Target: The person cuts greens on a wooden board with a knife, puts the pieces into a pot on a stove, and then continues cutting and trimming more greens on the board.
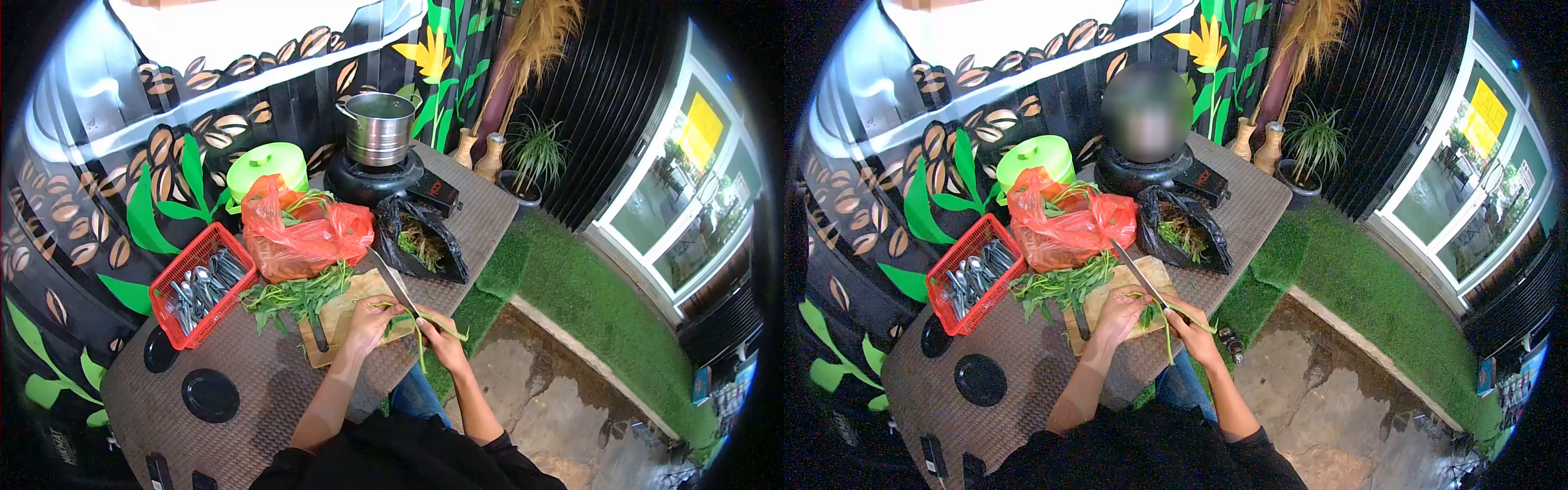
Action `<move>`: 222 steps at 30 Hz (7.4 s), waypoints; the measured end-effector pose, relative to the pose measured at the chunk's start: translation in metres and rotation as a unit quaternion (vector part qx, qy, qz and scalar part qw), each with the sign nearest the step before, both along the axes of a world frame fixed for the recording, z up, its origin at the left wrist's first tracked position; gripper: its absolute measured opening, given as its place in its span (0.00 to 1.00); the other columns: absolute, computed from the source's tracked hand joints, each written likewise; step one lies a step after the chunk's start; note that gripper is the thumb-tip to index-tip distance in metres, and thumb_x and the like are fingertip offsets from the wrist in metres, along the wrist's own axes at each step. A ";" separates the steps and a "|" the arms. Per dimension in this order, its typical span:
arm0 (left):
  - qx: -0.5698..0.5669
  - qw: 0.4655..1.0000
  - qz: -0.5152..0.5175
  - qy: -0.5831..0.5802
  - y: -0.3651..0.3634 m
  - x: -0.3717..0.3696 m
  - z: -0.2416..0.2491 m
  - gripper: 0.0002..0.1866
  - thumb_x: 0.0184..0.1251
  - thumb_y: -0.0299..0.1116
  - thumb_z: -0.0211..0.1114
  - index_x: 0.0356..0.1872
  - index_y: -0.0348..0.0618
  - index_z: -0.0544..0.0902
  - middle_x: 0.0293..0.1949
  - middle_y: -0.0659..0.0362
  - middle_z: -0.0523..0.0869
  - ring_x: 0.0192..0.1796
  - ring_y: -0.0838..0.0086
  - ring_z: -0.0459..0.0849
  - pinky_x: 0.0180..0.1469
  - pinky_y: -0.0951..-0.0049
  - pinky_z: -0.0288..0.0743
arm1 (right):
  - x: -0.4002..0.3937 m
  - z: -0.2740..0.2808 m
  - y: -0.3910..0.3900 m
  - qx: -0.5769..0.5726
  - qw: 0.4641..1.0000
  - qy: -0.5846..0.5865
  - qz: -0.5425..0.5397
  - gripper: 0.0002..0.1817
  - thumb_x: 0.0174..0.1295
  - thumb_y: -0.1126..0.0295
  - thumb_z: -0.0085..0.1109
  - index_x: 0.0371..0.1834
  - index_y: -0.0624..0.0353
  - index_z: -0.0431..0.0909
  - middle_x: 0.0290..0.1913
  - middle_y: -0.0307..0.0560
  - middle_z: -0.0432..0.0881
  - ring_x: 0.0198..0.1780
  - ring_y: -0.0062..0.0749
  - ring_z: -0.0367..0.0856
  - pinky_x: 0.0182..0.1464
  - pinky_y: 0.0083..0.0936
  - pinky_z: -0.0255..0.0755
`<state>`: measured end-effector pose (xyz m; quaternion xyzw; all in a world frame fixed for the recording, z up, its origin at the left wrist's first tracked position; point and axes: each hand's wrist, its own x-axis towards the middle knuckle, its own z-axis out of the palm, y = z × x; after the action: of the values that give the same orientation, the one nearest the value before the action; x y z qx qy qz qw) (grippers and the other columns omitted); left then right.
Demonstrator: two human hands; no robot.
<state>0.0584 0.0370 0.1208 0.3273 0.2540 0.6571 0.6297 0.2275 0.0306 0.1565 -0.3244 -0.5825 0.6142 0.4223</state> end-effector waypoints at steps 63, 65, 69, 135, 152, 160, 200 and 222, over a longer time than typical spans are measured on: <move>-0.003 0.991 0.072 -0.109 0.000 0.024 0.012 0.06 0.61 0.22 0.63 0.39 0.37 0.80 0.36 0.57 0.84 0.37 0.77 0.81 0.43 0.78 0.76 | -0.005 -0.005 -0.006 -0.058 0.993 0.093 -0.033 0.18 0.69 0.66 0.46 0.59 0.62 0.70 0.21 0.30 0.64 0.20 0.13 0.58 0.21 0.14 0.52; -0.007 0.991 0.073 -0.114 -0.001 0.026 0.009 0.06 0.62 0.22 0.62 0.39 0.37 0.80 0.36 0.58 0.84 0.38 0.77 0.81 0.44 0.77 0.75 | -0.006 -0.009 -0.006 -0.053 0.993 0.095 -0.040 0.18 0.69 0.66 0.46 0.59 0.62 0.70 0.21 0.30 0.64 0.20 0.13 0.58 0.22 0.14 0.52; -0.006 0.991 0.069 -0.116 -0.001 0.028 0.008 0.05 0.63 0.23 0.61 0.38 0.38 0.80 0.37 0.58 0.84 0.38 0.77 0.81 0.45 0.77 0.75 | -0.009 -0.010 -0.009 -0.041 0.992 0.109 -0.054 0.18 0.68 0.67 0.46 0.58 0.62 0.70 0.21 0.31 0.64 0.21 0.13 0.59 0.22 0.13 0.52; -0.097 0.968 -0.084 -0.215 0.005 0.021 -0.018 0.02 0.65 0.24 0.58 0.37 0.41 0.78 0.41 0.59 0.82 0.47 0.72 0.79 0.56 0.74 0.70 | -0.008 -0.009 0.001 0.054 0.996 0.031 -0.059 0.16 0.66 0.68 0.48 0.56 0.59 0.69 0.29 0.31 0.67 0.28 0.13 0.59 0.29 0.13 0.55; -0.038 0.993 -0.060 -0.093 0.001 0.016 -0.009 0.03 0.65 0.25 0.60 0.37 0.38 0.79 0.38 0.58 0.83 0.43 0.74 0.80 0.51 0.75 0.71 | -0.009 0.001 0.002 0.013 0.997 0.077 -0.002 0.14 0.67 0.69 0.47 0.54 0.57 0.67 0.27 0.31 0.63 0.26 0.14 0.57 0.27 0.14 0.53; -0.066 0.995 -0.030 -0.066 -0.008 0.005 0.012 0.05 0.66 0.26 0.58 0.39 0.37 0.79 0.40 0.55 0.83 0.45 0.72 0.81 0.52 0.73 0.75 | -0.012 0.003 0.005 0.033 0.998 0.047 -0.004 0.14 0.67 0.67 0.48 0.54 0.57 0.66 0.26 0.31 0.63 0.26 0.14 0.57 0.27 0.14 0.53; -0.157 0.987 0.018 -0.020 -0.011 0.000 0.010 0.09 0.67 0.25 0.57 0.45 0.32 0.78 0.42 0.55 0.82 0.44 0.71 0.82 0.51 0.72 0.78 | -0.011 -0.029 0.007 0.037 0.999 0.006 -0.008 0.19 0.67 0.69 0.48 0.60 0.58 0.70 0.35 0.30 0.72 0.31 0.12 0.61 0.32 0.12 0.58; -0.055 0.958 0.256 -0.112 -0.024 -0.099 -0.024 0.07 0.66 0.30 0.56 0.40 0.38 0.74 0.34 0.56 0.79 0.41 0.69 0.80 0.44 0.72 0.76 | -0.093 -0.070 0.050 -0.473 0.838 0.119 0.244 0.24 0.69 0.48 0.37 0.25 0.56 0.65 0.13 0.30 0.57 0.12 0.17 0.53 0.14 0.16 0.50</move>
<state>-0.0407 0.0126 0.0971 0.1402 0.2931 0.8139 0.4817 0.1345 0.0802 0.0868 -0.2567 -0.2266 0.9318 0.1201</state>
